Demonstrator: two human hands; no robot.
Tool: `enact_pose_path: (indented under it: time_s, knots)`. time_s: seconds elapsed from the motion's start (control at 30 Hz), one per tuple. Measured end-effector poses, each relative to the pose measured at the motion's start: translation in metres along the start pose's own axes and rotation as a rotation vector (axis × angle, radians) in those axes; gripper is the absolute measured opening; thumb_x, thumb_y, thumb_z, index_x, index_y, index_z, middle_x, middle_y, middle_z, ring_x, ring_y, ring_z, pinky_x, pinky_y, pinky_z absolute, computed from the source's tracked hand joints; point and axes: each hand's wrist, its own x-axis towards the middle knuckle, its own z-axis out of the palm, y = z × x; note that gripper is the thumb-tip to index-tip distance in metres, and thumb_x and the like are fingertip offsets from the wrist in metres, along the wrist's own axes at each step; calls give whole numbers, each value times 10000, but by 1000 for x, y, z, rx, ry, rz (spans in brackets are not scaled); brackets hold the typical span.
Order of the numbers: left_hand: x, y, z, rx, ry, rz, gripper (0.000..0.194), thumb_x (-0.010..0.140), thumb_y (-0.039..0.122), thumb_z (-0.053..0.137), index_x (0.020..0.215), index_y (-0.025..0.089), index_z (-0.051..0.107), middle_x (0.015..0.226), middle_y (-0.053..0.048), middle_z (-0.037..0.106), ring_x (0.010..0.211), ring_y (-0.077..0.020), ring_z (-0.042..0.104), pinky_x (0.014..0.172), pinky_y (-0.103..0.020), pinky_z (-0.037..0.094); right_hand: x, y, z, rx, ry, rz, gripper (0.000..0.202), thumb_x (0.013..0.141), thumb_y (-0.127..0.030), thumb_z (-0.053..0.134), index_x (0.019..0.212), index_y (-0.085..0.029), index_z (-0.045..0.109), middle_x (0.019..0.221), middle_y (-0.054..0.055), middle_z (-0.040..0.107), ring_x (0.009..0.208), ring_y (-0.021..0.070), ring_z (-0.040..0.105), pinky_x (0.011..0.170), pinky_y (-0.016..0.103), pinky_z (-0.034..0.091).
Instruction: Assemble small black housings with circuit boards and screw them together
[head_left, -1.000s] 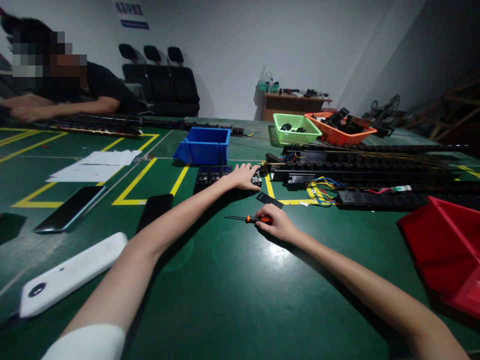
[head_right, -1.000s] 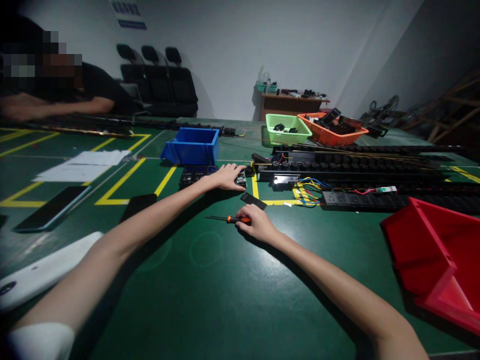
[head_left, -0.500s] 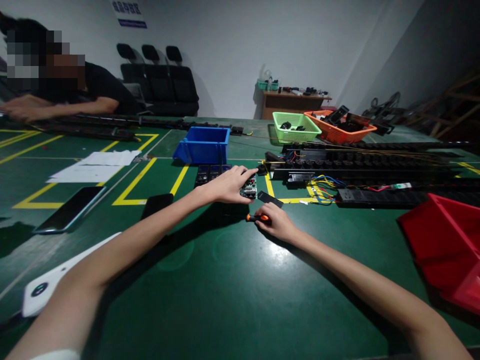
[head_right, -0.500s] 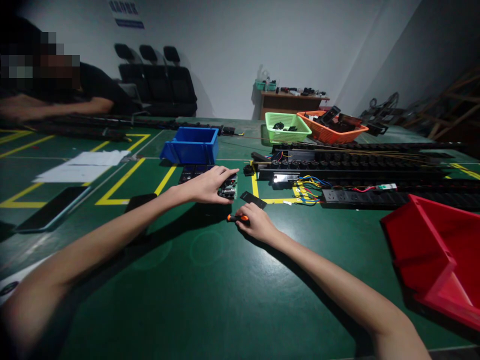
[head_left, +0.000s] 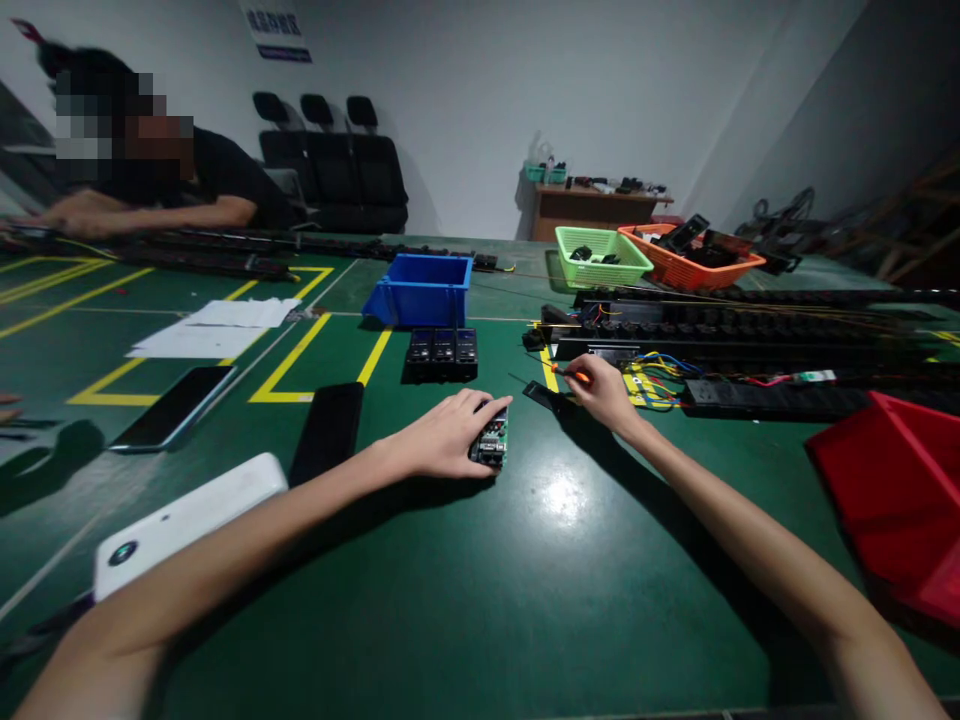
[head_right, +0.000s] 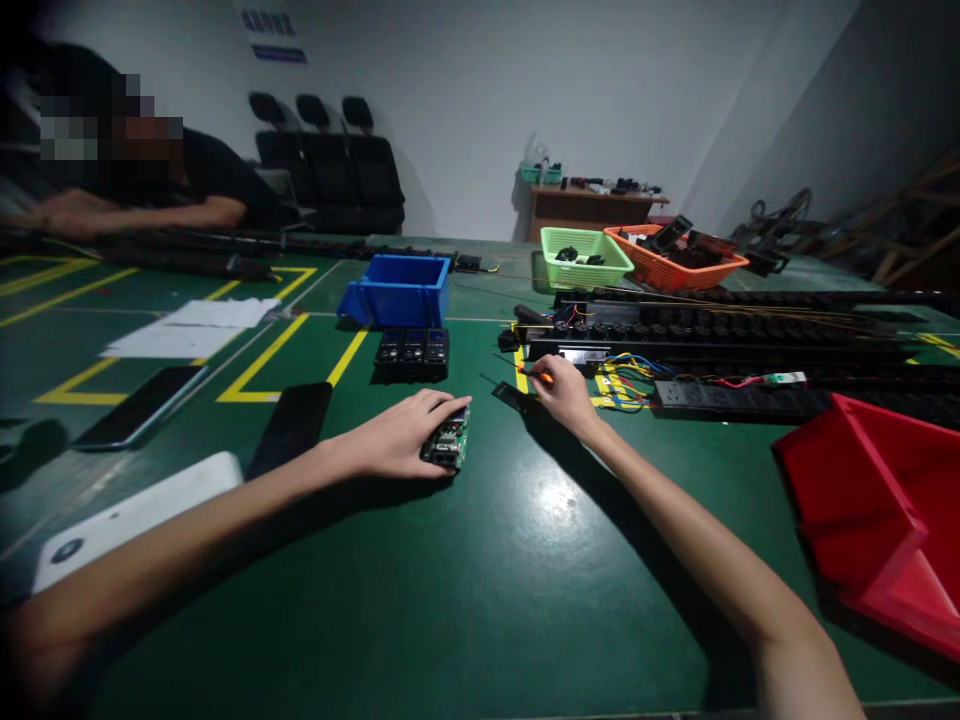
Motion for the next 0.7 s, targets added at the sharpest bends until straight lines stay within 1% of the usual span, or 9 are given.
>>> enact_pose_path:
  time_s: [0.07, 0.17, 0.3, 0.43, 0.5, 0.57, 0.63, 0.7]
  knots:
    - [6, -4, 6, 7, 6, -11, 942, 746, 562, 640, 1494, 165, 228, 1318, -167, 457, 1207, -310, 459, 1021, -445, 407, 5, 4, 3, -127, -93, 29, 62, 835, -210, 564, 884, -195, 599, 884, 66, 659, 825, 215, 607, 723, 300, 445]
    - [16, -11, 11, 9, 34, -25, 962, 725, 579, 653, 1491, 170, 237, 1316, -165, 458, 1200, -310, 458, 1013, -435, 409, 6, -1, 10, -350, -212, 47, 99, 879, -246, 536, 927, -199, 608, 934, 84, 677, 847, 226, 621, 684, 289, 425]
    - [29, -17, 15, 20, 33, -28, 969, 726, 601, 642, 1489, 156, 244, 1302, -165, 469, 1179, -307, 468, 1000, -433, 412, 9, -11, 16, -536, -274, 67, 198, 948, -314, 449, 1009, -202, 599, 983, 109, 686, 890, 249, 634, 656, 295, 419]
    - [43, -23, 17, 26, 50, -36, 968, 720, 602, 647, 1484, 149, 262, 1311, -170, 466, 1182, -312, 469, 997, -428, 407, 15, -10, 14, -577, -306, 109, 204, 945, -295, 452, 1050, -191, 592, 965, 126, 685, 889, 274, 637, 668, 324, 452]
    - [50, -26, 19, 30, 62, -45, 969, 713, 600, 652, 1484, 156, 267, 1309, -168, 470, 1179, -315, 473, 989, -426, 408, 15, -10, 14, -520, -261, 78, 191, 942, -273, 451, 1017, -182, 602, 977, 138, 675, 938, 284, 625, 723, 352, 479]
    - [56, -30, 23, 36, 68, -48, 966, 705, 599, 659, 1478, 159, 281, 1298, -165, 481, 1174, -318, 476, 987, -429, 405, 13, -13, 14, -363, -180, 3, 182, 939, -280, 467, 1003, -178, 602, 1036, 143, 657, 1016, 284, 603, 817, 383, 494]
    - [61, -33, 26, 38, 66, -49, 959, 697, 598, 664, 1465, 152, 304, 1286, -168, 492, 1175, -327, 475, 988, -438, 403, 7, -20, 18, -94, -121, -72, 212, 925, -328, 514, 1065, -185, 583, 1126, 129, 630, 1077, 259, 587, 902, 390, 496]
    - [64, -34, 29, 32, 64, -50, 959, 691, 593, 671, 1463, 156, 307, 1278, -168, 500, 1169, -332, 481, 982, -452, 409, -2, -30, 23, 202, -132, -85, 368, 898, -393, 569, 1205, -196, 518, 1219, 118, 596, 1119, 235, 585, 913, 375, 520]
